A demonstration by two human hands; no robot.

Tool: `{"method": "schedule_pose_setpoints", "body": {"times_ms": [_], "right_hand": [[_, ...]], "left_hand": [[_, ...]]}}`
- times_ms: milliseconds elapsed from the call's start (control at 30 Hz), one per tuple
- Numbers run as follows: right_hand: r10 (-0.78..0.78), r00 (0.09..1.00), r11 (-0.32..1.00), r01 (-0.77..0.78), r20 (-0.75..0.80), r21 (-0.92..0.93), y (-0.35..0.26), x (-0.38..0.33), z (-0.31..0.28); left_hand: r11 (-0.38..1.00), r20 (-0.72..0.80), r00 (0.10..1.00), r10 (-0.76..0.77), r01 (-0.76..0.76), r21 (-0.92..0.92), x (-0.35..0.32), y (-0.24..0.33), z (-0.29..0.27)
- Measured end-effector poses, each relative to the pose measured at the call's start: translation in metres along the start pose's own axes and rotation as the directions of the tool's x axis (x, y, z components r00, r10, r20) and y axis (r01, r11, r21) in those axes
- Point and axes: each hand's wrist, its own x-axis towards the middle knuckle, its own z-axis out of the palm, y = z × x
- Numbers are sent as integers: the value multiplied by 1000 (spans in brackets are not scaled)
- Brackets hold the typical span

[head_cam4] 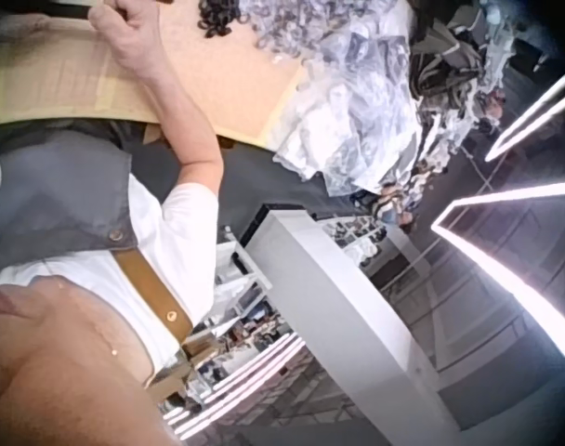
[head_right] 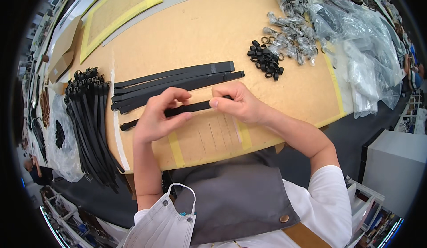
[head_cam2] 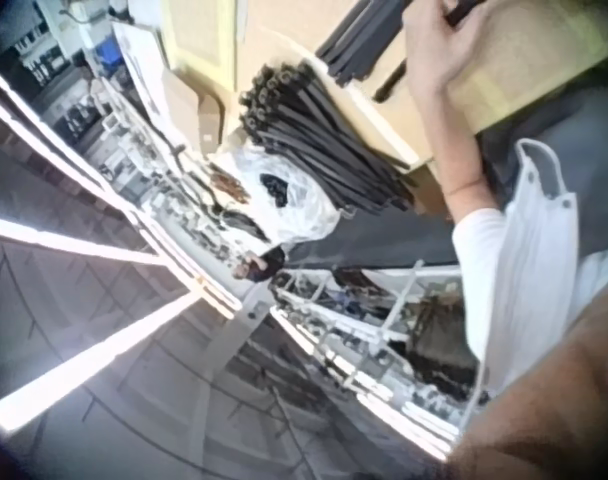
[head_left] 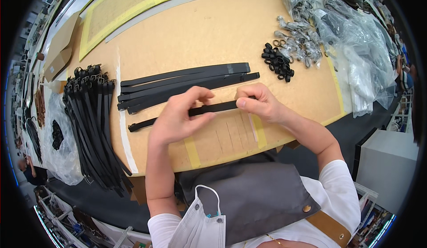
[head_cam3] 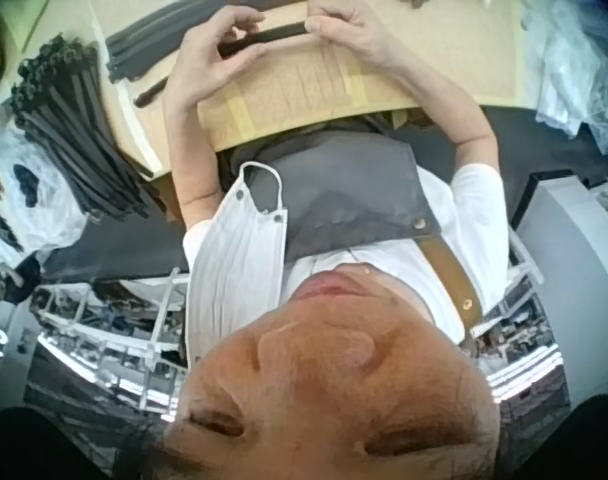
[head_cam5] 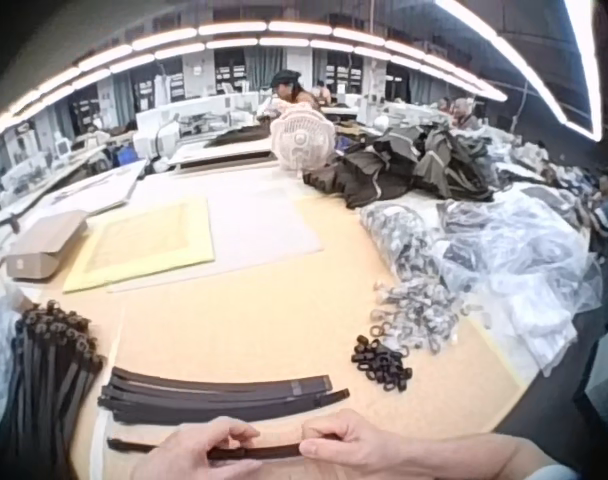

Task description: The person assembles black straps by inserting small metal buckles into the ends of the straps. They repeatedly pick up a strap and a buckle, align them, and press the buckle into place, then set the assembled strap aside on the table.

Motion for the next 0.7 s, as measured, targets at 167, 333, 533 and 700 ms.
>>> {"method": "schedule_pose_setpoints", "body": {"times_ms": [167, 333, 533, 700], "right_hand": [[-144, 988, 959, 127, -53, -252, -22, 21, -33], [-79, 982, 808, -36, -169, -588, -33, 81, -77], [-339, 925, 550, 45, -173, -834, -27, 73, -85], [-190, 972, 424, -44, -135, -905, -30, -7, -64]], "left_hand": [[990, -96, 995, -28, 41, 137, -6, -4, -62], [951, -139, 989, -60, 99, 293, 46, -13, -96], [824, -197, 965, 173, -32, 566, 59, -57, -80], [838, -291, 786, 545, -504, 208, 1, 86, -37]]}}
